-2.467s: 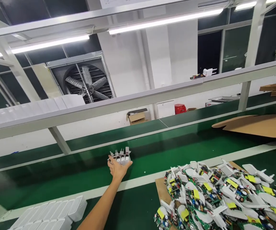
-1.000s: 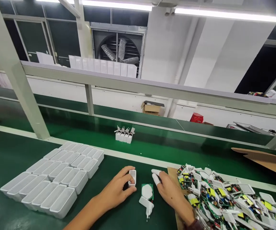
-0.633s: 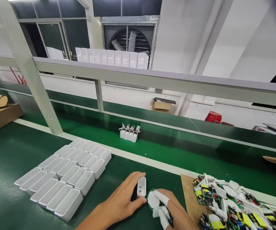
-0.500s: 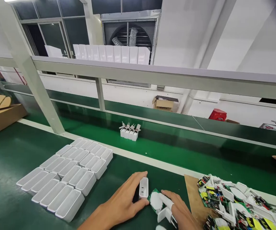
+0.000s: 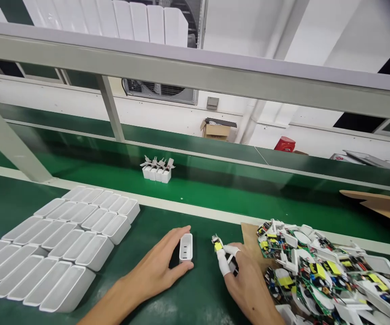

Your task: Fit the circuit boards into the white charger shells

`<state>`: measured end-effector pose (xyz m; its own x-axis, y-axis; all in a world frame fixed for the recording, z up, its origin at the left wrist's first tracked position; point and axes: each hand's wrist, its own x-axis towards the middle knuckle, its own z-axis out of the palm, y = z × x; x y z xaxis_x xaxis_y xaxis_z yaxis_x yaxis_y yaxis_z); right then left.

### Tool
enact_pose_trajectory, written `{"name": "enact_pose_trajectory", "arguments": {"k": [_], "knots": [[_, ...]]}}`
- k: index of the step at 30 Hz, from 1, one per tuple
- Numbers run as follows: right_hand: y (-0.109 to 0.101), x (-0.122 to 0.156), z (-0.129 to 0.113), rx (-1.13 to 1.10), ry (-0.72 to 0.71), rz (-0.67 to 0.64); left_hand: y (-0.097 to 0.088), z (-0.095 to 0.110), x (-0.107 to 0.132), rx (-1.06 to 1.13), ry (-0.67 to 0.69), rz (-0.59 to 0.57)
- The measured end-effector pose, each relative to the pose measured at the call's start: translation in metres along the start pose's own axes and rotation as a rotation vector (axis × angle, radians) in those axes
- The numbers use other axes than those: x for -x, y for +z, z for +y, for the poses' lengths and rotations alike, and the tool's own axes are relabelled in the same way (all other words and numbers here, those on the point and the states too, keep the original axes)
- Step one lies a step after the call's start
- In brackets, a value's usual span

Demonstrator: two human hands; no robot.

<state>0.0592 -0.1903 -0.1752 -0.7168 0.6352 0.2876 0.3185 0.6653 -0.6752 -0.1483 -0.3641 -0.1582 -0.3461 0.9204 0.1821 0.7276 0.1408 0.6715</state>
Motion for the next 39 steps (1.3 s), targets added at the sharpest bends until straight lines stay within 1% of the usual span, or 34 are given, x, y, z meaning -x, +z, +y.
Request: {"name": "enact_pose_trajectory", "arguments": {"k": [2,3,4,6,7,8,11,13,15,18,20,23,25,27,30,33,35,39], "knots": [[-0.001,-0.002,0.005,-0.131,0.136,-0.101,0.001,-0.001,0.001,0.003,-0.007,0.008],[-0.001,-0.002,0.007,-0.171,0.170,-0.117,0.001,-0.001,0.001,0.006,-0.009,0.010],[-0.001,-0.002,0.008,-0.172,0.159,-0.094,0.001,-0.002,0.002,0.009,-0.009,0.008],[0.000,0.000,0.009,-0.066,0.029,0.015,0.001,-0.003,0.002,0.019,-0.003,-0.001],[0.000,0.002,0.009,0.010,-0.049,0.049,0.001,-0.003,0.002,0.025,-0.001,-0.009],[0.001,0.004,0.008,0.076,-0.111,0.056,0.000,-0.003,0.003,0.032,0.000,-0.017],[0.004,0.011,0.009,0.222,-0.217,-0.031,-0.001,-0.003,0.002,0.046,-0.009,-0.036],[0.008,0.015,0.013,0.318,-0.252,-0.065,-0.002,-0.001,0.002,0.051,-0.031,-0.043],[0.011,0.017,0.018,0.367,-0.269,-0.073,-0.003,0.000,0.002,0.059,-0.063,-0.058],[0.010,0.015,0.018,0.281,-0.300,-0.026,-0.005,0.001,0.003,0.087,-0.083,-0.068],[0.006,0.014,0.010,0.166,-0.320,0.045,-0.004,0.000,0.004,0.096,-0.078,-0.066],[0.000,0.014,-0.009,0.023,-0.365,0.107,0.000,-0.001,0.005,0.087,-0.071,-0.061],[-0.002,0.016,-0.018,-0.008,-0.422,0.149,0.003,0.000,0.005,0.093,-0.038,-0.049],[0.000,0.017,-0.023,0.006,-0.494,0.184,0.006,0.003,0.005,0.098,0.033,-0.038],[0.002,0.019,-0.021,0.060,-0.542,0.196,0.008,0.010,0.005,0.060,0.159,-0.027],[0.004,0.020,-0.015,0.162,-0.589,0.166,0.007,0.015,0.005,0.015,0.217,-0.023],[0.005,0.021,-0.013,0.211,-0.593,0.154,0.007,0.016,0.004,0.008,0.231,-0.026],[0.007,0.024,-0.013,0.221,-0.506,0.157,0.007,0.017,0.003,0.003,0.232,-0.029]]}}
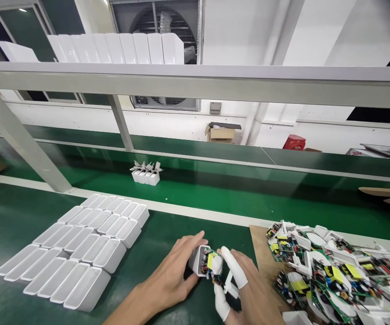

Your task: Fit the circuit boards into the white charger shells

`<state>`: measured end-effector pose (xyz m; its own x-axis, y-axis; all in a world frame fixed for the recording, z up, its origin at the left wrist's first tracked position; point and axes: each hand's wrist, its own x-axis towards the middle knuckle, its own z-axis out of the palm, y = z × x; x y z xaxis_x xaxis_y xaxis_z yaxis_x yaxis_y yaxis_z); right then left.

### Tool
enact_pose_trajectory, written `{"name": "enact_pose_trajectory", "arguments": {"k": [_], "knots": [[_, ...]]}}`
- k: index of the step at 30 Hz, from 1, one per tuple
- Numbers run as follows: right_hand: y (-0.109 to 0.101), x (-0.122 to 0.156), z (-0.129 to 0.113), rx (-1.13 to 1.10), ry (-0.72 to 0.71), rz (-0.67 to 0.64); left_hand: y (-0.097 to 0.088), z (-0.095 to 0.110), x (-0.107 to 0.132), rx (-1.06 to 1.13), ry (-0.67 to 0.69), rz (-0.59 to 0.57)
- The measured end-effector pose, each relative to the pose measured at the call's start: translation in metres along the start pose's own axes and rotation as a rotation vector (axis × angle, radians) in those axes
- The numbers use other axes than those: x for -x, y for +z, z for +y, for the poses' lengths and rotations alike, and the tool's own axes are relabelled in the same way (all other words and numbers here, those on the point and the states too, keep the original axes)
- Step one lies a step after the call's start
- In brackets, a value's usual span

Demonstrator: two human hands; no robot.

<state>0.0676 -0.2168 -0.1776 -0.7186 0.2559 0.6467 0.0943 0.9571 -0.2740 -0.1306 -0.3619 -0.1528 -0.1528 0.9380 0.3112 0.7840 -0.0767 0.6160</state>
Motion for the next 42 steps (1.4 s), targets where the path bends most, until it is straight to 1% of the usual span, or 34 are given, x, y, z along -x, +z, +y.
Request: {"name": "enact_pose_trajectory", "arguments": {"k": [3,8,11,14,18,23,30,37,42], "knots": [[0.002,0.000,-0.001,0.018,-0.001,-0.004,0.001,0.000,-0.001,-0.005,-0.010,-0.011],[0.008,0.001,0.003,0.054,-0.042,0.043,0.002,0.003,-0.002,-0.007,-0.004,-0.051],[0.010,0.002,0.004,0.061,-0.054,0.045,0.002,0.004,-0.003,-0.007,-0.012,-0.062],[0.006,-0.001,0.002,0.078,-0.080,0.056,0.001,0.006,-0.004,-0.007,-0.018,-0.066],[-0.007,-0.013,-0.003,0.117,-0.135,0.041,0.001,0.007,-0.004,-0.010,-0.009,-0.070],[-0.017,-0.020,-0.007,0.074,-0.127,0.055,0.003,0.006,-0.003,0.002,-0.001,-0.059],[-0.017,-0.018,-0.005,0.025,-0.126,0.037,0.005,0.004,-0.002,0.031,0.011,-0.053],[-0.012,-0.010,0.000,-0.013,-0.068,-0.006,0.006,0.005,-0.004,0.040,0.024,-0.042],[-0.016,-0.012,-0.001,-0.004,-0.100,0.023,0.006,0.007,-0.004,0.025,0.018,-0.045]]}}
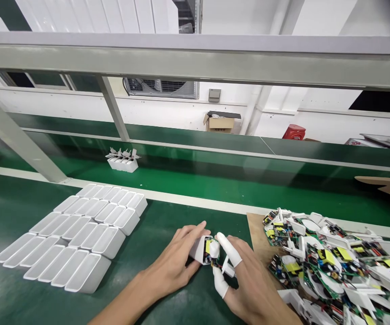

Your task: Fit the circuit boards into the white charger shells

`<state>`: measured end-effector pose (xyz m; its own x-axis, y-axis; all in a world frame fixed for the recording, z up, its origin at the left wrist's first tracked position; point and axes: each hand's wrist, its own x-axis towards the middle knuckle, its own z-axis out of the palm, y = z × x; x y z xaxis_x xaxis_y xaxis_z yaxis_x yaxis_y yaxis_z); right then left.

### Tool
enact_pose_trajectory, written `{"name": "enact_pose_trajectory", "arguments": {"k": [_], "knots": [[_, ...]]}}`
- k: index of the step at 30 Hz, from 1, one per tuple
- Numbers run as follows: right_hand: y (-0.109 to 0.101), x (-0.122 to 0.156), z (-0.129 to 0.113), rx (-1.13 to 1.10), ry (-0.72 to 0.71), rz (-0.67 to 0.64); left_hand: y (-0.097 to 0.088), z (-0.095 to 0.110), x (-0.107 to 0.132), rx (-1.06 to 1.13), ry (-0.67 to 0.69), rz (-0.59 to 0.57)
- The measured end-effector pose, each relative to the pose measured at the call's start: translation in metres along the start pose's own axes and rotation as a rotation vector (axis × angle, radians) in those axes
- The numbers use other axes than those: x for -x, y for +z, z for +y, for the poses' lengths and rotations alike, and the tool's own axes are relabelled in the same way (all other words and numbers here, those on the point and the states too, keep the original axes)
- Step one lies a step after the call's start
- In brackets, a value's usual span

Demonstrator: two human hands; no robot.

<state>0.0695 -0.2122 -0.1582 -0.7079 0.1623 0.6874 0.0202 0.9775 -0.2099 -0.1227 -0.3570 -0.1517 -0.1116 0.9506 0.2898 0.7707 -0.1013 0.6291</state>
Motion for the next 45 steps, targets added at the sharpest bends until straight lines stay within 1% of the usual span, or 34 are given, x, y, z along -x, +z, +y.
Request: {"name": "enact_pose_trajectory", "arguments": {"k": [7,14,27,37,42,45], "knots": [[-0.0045,0.0000,0.0003,-0.046,0.044,-0.055,-0.0002,0.0024,-0.0005,0.014,-0.034,0.005],[-0.0058,0.0010,0.0024,-0.093,0.082,-0.081,-0.0026,0.0021,-0.0003,0.040,-0.029,-0.004],[-0.0039,0.0019,0.0036,-0.021,0.008,-0.048,0.0003,-0.0019,0.0013,0.027,0.005,0.018],[-0.0035,0.0013,0.0017,-0.040,0.034,-0.066,-0.0003,0.0010,0.0006,0.052,-0.009,-0.013],[-0.0073,0.0023,0.0023,-0.072,0.054,-0.111,-0.0009,0.0025,0.0004,0.044,-0.027,-0.024],[-0.0092,0.0026,0.0018,-0.076,0.064,-0.111,-0.0011,0.0024,0.0011,0.048,-0.037,-0.023]]}}
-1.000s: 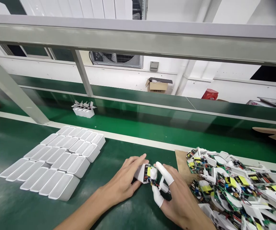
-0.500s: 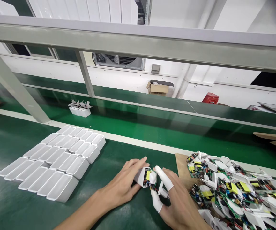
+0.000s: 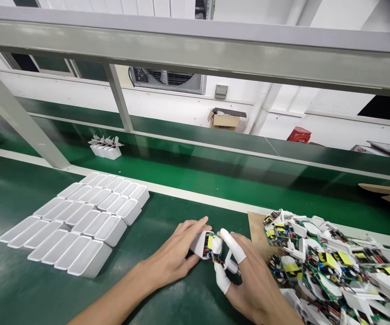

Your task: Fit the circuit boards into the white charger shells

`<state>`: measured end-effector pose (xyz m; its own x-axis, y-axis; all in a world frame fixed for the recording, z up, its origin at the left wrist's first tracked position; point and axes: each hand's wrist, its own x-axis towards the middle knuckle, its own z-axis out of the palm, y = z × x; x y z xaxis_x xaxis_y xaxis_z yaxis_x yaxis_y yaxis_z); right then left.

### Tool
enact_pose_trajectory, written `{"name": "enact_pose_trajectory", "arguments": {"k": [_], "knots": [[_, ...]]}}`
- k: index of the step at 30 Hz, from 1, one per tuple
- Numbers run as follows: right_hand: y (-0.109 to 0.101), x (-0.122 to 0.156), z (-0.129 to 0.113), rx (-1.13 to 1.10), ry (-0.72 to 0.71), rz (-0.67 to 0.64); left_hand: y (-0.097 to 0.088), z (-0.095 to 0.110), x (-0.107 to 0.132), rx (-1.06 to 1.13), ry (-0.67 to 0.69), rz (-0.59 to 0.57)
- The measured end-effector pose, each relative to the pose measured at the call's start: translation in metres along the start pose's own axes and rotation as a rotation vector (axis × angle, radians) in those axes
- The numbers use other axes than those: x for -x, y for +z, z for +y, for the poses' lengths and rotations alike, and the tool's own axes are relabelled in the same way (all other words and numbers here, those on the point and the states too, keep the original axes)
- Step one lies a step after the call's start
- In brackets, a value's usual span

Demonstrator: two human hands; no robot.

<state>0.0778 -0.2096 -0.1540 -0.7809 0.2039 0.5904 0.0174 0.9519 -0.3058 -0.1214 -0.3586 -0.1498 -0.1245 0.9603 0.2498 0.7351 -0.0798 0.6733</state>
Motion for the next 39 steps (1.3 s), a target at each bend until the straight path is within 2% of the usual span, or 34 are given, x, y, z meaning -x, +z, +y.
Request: {"name": "enact_pose_trajectory", "arguments": {"k": [21,39], "knots": [[0.0003,-0.0057,-0.0042,0.098,-0.073,0.099,0.0017,-0.0017,0.0010,-0.011,0.026,0.024],[0.0000,-0.0082,-0.0022,0.005,-0.056,0.043,0.0022,0.0006,-0.0002,0.008,0.032,0.039]]}}
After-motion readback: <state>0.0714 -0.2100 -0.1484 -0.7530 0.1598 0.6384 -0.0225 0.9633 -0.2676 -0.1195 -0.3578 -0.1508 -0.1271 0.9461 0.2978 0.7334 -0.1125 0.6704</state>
